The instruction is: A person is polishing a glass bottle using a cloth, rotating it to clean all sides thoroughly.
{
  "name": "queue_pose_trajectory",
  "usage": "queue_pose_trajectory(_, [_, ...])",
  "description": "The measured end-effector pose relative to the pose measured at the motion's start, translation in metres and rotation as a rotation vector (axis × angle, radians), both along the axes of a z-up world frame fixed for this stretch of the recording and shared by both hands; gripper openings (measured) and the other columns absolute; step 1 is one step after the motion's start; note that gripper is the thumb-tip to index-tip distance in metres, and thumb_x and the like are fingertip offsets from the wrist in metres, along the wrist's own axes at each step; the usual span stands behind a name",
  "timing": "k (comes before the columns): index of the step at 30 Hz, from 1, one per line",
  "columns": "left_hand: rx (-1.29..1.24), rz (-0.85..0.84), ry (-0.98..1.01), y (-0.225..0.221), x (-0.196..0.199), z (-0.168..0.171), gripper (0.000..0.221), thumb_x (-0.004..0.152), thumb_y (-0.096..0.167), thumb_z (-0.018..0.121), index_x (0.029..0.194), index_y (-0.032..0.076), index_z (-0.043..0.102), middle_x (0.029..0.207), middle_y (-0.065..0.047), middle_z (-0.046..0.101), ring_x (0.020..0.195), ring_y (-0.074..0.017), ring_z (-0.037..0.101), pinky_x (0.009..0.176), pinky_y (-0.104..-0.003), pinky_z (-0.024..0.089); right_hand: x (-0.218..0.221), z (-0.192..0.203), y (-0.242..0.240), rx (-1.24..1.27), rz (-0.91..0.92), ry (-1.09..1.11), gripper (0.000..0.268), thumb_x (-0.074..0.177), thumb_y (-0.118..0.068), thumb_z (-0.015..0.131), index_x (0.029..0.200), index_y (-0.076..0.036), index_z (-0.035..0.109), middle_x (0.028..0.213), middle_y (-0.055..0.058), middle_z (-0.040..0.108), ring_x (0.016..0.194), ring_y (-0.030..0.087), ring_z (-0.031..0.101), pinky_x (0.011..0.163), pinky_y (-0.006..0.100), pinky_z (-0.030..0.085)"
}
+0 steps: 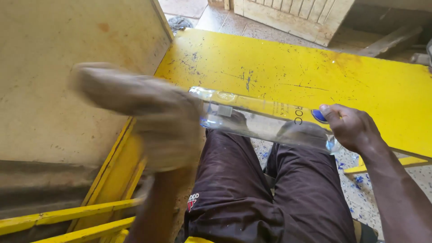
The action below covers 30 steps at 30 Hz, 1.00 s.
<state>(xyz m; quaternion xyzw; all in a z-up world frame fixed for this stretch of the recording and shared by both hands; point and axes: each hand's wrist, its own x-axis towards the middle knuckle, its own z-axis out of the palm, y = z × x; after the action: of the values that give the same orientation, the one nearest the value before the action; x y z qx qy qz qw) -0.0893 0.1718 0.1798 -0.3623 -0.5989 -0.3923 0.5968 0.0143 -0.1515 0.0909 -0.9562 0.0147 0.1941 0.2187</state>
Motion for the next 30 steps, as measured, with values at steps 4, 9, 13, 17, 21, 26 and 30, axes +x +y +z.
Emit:
queue_pose_trajectory(4, [-0.404,-0.199,0.035,-0.006,0.009,-0.012,0.023,0.102,0.023,0.045,0.083,0.033,0.054,0.073,0.011,0.041,0.055,-0.0075,0.034,0.053,-0.028,0.029,-0.002,-0.009,-0.008,-0.015,0.014,-0.029,0.069,0.102,-0.061,0.031,0.144,-0.022,0.070,0.142,0.022,0.068,0.122,0.048,0.065,0.094,0.060,0.051])
queue_pose_trajectory(9, [-0.934,-0.507,0.116,-0.018,0.028,-0.038,0.018,0.101,0.024,0.047,0.092,0.031,0.060,0.082,0.011,0.050,0.058,-0.0074,0.038,0.056,-0.026,0.031,-0.006,-0.010,-0.015,-0.012,0.003,-0.034,0.084,0.083,-0.080,0.042,0.138,-0.025,0.074,0.143,0.007,0.073,0.126,0.036,0.070,0.104,0.053,0.050])
queue_pose_trajectory(13, [-1.450,-0.791,0.222,-0.007,0.053,-0.052,0.019,0.100,0.026,0.049,0.100,0.030,0.067,0.090,0.011,0.059,0.061,-0.0072,0.042,0.059,-0.024,0.032,-0.006,-0.022,-0.012,-0.030,0.074,-0.143,0.096,0.070,-0.086,0.052,0.140,-0.023,0.070,0.147,0.001,0.069,0.132,0.030,0.064,0.105,0.051,0.050])
queue_pose_trajectory(17, [-1.972,-1.066,0.321,0.014,0.076,-0.060,0.025,0.100,0.028,0.050,0.109,0.028,0.074,0.099,0.011,0.068,0.065,-0.0069,0.046,0.062,-0.021,0.033,-0.011,-0.054,-0.019,-0.007,0.127,-0.440,0.081,0.073,-0.081,0.070,0.128,-0.022,0.078,0.131,-0.002,0.077,0.112,0.027,0.073,0.089,0.048,0.056])
queue_pose_trajectory(21, [-2.312,-1.262,0.400,0.042,0.108,-0.058,0.031,0.099,0.029,0.051,0.115,0.027,0.078,0.104,0.011,0.074,0.067,-0.0067,0.049,0.065,-0.020,0.034,-0.017,-0.067,-0.027,0.010,0.168,-0.579,0.079,0.073,-0.080,0.072,0.126,-0.021,0.078,0.128,-0.002,0.079,0.105,0.027,0.076,0.080,0.049,0.059])
queue_pose_trajectory(26, [-3.077,-1.417,-1.101,0.126,0.118,-0.140,0.056,0.089,0.053,0.069,0.108,0.001,0.075,0.096,-0.016,0.079,0.081,-0.0324,0.073,0.079,-0.043,0.059,-0.021,-0.042,-0.027,-0.042,0.110,-0.358,0.086,0.071,-0.082,0.065,0.136,-0.026,0.070,0.138,-0.007,0.073,0.116,0.024,0.072,0.094,0.049,0.056])
queue_pose_trajectory(30, [-2.714,-2.393,-1.240,0.081,0.067,-0.119,0.026,0.090,0.024,0.078,0.105,0.010,0.063,0.105,-0.013,0.074,0.096,-0.0264,0.074,0.085,-0.041,0.062,-0.021,-0.008,-0.016,-0.016,-0.009,-0.129,0.079,0.071,-0.079,0.065,0.134,-0.031,0.070,0.141,-0.008,0.072,0.121,0.027,0.071,0.103,0.047,0.051])
